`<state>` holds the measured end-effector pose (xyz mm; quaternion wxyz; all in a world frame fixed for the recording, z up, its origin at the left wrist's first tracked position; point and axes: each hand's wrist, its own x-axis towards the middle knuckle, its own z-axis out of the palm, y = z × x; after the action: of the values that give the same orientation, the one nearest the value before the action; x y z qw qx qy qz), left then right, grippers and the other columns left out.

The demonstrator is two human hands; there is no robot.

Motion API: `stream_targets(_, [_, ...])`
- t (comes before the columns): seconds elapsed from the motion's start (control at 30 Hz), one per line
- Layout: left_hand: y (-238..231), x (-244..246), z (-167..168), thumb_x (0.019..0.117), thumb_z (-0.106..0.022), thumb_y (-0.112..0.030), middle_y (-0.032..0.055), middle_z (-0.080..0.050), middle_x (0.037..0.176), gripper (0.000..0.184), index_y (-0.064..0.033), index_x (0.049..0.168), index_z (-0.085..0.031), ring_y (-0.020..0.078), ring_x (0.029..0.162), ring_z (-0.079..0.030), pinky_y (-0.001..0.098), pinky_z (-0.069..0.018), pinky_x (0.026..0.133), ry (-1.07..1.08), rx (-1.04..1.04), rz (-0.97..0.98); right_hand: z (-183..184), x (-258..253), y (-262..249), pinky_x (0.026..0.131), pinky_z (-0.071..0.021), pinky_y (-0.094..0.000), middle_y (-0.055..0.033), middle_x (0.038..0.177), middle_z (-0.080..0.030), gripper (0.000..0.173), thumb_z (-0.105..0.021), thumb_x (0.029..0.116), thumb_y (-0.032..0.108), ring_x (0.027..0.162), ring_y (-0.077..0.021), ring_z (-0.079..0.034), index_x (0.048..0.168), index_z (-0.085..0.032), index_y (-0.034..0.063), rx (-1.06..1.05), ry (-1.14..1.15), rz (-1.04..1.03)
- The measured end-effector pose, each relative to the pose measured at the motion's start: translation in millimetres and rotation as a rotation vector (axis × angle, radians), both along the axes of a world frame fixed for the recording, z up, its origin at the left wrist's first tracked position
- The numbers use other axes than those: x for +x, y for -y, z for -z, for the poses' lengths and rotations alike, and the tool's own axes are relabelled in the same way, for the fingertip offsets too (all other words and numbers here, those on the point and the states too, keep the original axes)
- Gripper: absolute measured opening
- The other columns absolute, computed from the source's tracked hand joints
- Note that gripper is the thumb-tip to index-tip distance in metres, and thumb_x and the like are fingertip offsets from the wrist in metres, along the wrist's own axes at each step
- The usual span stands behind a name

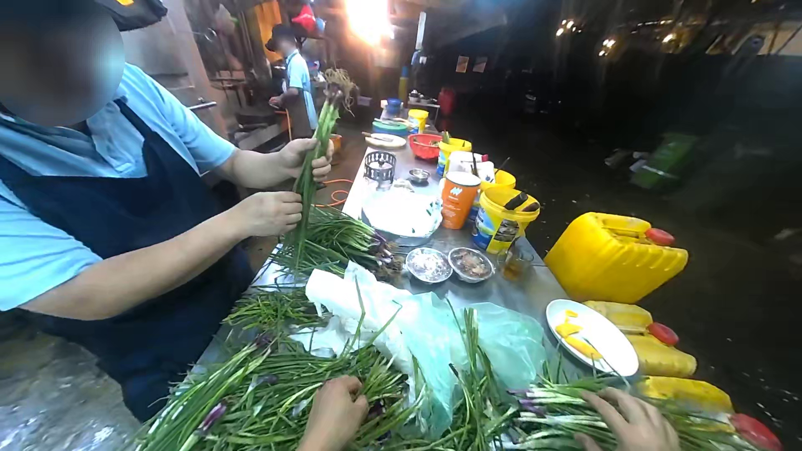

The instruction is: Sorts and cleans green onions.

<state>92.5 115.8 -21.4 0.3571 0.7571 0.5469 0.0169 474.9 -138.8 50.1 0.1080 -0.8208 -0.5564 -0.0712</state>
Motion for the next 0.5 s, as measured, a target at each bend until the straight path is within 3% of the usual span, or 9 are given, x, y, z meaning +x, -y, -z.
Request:
stream_targets(0.07, [-13, -14, -11, 0.0929, -0.066, -0.025, 0.0093, -0.072, 0.093, 0.02, -0.0091, 0.101, -0.075, 0.025, 0.089, -0.069, 0.0516, -0.0557, 0.083, 0.198, -0.13, -0.02, 5, -26, -10, 0.1, -0.0444, -0.0665, -0.0254, 0.123, -0.065, 0.048, -0.083, 0.0796, 0.031, 0.119, -0.0502, -0.057, 0.12, -0.073, 0.008, 0.124, -0.032, -0.084])
stream_targets(0.2, [-28, -33, -33, 0.0972, -0.063, -0.025, 0.0056, -0.073, 0.094, 0.021, -0.0092, 0.104, -0.076, 0.0173, 0.088, -0.068, 0.0439, -0.0553, 0.084, 0.322, -0.196, 0.067, 31, -91, -45, 0.099, -0.0508, -0.056, -0.0202, 0.116, -0.069, 0.036, -0.079, 0.0852, 0.028, 0.114, -0.0403, -0.062, 0.114, -0.075, 0.0057, 0.256, -0.259, -0.273])
stream_targets(0.33, [-26, -40, -43, 0.094, -0.067, -0.023, 0.0022, -0.074, 0.092, 0.018, -0.0095, 0.103, -0.076, 0.0127, 0.084, -0.069, 0.0372, -0.058, 0.08, 0.494, -0.215, 0.04, 38, -170, -94, 0.093, -0.0593, -0.0411, -0.0141, 0.11, -0.073, 0.035, -0.079, 0.0881, 0.02, 0.104, -0.023, -0.07, 0.115, -0.072, -0.0009, 0.229, -0.873, -0.293])
stream_targets(0.43, [-16, -36, -55, 0.0938, -0.069, -0.021, 0.0013, -0.074, 0.092, 0.017, -0.0095, 0.104, -0.076, 0.0113, 0.084, -0.07, 0.0353, -0.059, 0.08, 0.556, -0.225, 0.068, 23, -216, -136, 0.084, -0.062, -0.0385, -0.0096, 0.102, -0.075, 0.036, -0.074, 0.091, 0.016, 0.091, -0.0181, -0.073, 0.123, -0.069, -0.0009, 0.158, -1.322, -0.174])
stream_targets(0.5, [-11, -32, -60, 0.0943, -0.069, -0.022, 0.0011, -0.075, 0.093, 0.018, -0.0095, 0.105, -0.077, 0.0106, 0.084, -0.071, 0.0351, -0.0596, 0.081, 0.569, -0.213, 0.1, 13, -235, -157, 0.075, -0.0619, -0.0348, -0.0092, 0.093, -0.075, 0.024, -0.072, 0.0925, 0.01, 0.079, -0.016, -0.072, 0.114, -0.072, -0.0019, 0.233, -1.47, -0.112])
